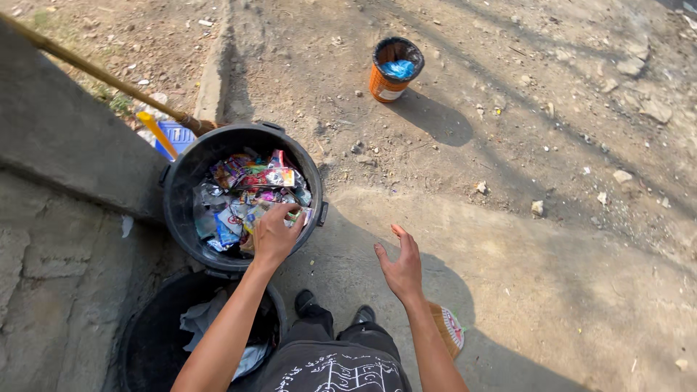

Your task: The person picks up trash items including wrappers and an electrical plug by hand and places them into trash bins.

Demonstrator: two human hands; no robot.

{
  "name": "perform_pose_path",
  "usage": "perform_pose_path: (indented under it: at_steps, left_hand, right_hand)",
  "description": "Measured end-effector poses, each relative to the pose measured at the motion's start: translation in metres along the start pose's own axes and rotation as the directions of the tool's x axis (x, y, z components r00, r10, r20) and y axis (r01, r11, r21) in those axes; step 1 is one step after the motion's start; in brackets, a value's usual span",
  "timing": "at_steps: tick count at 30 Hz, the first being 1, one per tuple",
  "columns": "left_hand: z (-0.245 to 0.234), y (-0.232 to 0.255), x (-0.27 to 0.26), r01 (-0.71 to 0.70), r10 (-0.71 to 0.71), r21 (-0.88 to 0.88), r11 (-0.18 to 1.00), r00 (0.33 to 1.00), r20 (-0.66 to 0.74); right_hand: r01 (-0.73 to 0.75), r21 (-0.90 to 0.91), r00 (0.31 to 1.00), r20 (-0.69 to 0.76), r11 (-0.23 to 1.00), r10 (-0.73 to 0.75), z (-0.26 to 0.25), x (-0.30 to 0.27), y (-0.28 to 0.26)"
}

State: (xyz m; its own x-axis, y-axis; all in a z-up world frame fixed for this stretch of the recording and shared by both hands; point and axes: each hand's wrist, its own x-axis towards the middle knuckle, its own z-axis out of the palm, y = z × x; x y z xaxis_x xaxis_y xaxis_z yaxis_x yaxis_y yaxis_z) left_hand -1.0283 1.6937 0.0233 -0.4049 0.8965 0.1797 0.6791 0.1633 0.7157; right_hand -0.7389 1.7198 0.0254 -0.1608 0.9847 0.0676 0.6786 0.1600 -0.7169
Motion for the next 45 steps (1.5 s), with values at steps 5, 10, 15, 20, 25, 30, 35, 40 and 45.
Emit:
perform_pose_path:
  at_steps: [5, 10, 15, 20, 25, 30, 35, 40, 45]
  left_hand:
    - [0.064, 0.059, -0.001, -0.186, 0.186, -0.016, 0.982, 0.971, 0.152]
    - [0.131, 0.141, -0.040, -0.295, 0.296, -0.059, 0.954, 0.884, 0.361]
    - [0.186, 0.223, -0.122, -0.389, 0.416, -0.164, 0.907, 0.757, 0.504]
    - [0.243, 0.296, -0.217, -0.482, 0.510, -0.245, 0.841, 0.558, 0.655]
    - [0.296, 0.364, -0.324, -0.526, 0.677, -0.456, 0.718, 0.372, 0.636]
    - [0.340, 0.427, -0.437, -0.527, 0.740, -0.604, 0.598, 0.073, 0.668]
    - [0.381, 0.490, -0.548, -0.502, 0.744, -0.718, 0.482, -0.198, 0.638]
    - [0.444, 0.561, -0.661, -0.453, 0.715, -0.796, 0.401, -0.389, 0.581]
    - [0.488, 0.649, -0.774, -0.386, 0.687, -0.877, 0.286, -0.555, 0.469]
  right_hand:
    - [-0.151, 0.018, 0.967, -0.207, 0.988, 0.151, -0.054, -0.045, 0.056]
    - [-0.228, 0.024, 0.887, -0.406, 0.973, 0.218, -0.122, -0.117, 0.119]
    - [-0.425, 0.083, 0.751, -0.523, 0.901, 0.403, -0.180, -0.225, 0.166]
    - [-0.628, 0.161, 0.591, -0.537, 0.761, 0.602, -0.232, -0.343, 0.211]
    - [-0.712, 0.252, 0.348, -0.684, 0.656, 0.641, -0.272, -0.468, 0.239]
    - [-0.746, 0.425, 0.072, -0.713, 0.512, 0.697, -0.292, -0.568, 0.249]
    - [-0.735, 0.568, -0.182, -0.692, 0.370, 0.699, -0.315, -0.648, 0.260]
    - [-0.700, 0.655, -0.382, -0.681, 0.285, 0.625, -0.354, -0.722, 0.300]
    - [-0.673, 0.705, -0.534, -0.673, 0.225, 0.512, -0.407, -0.785, 0.335]
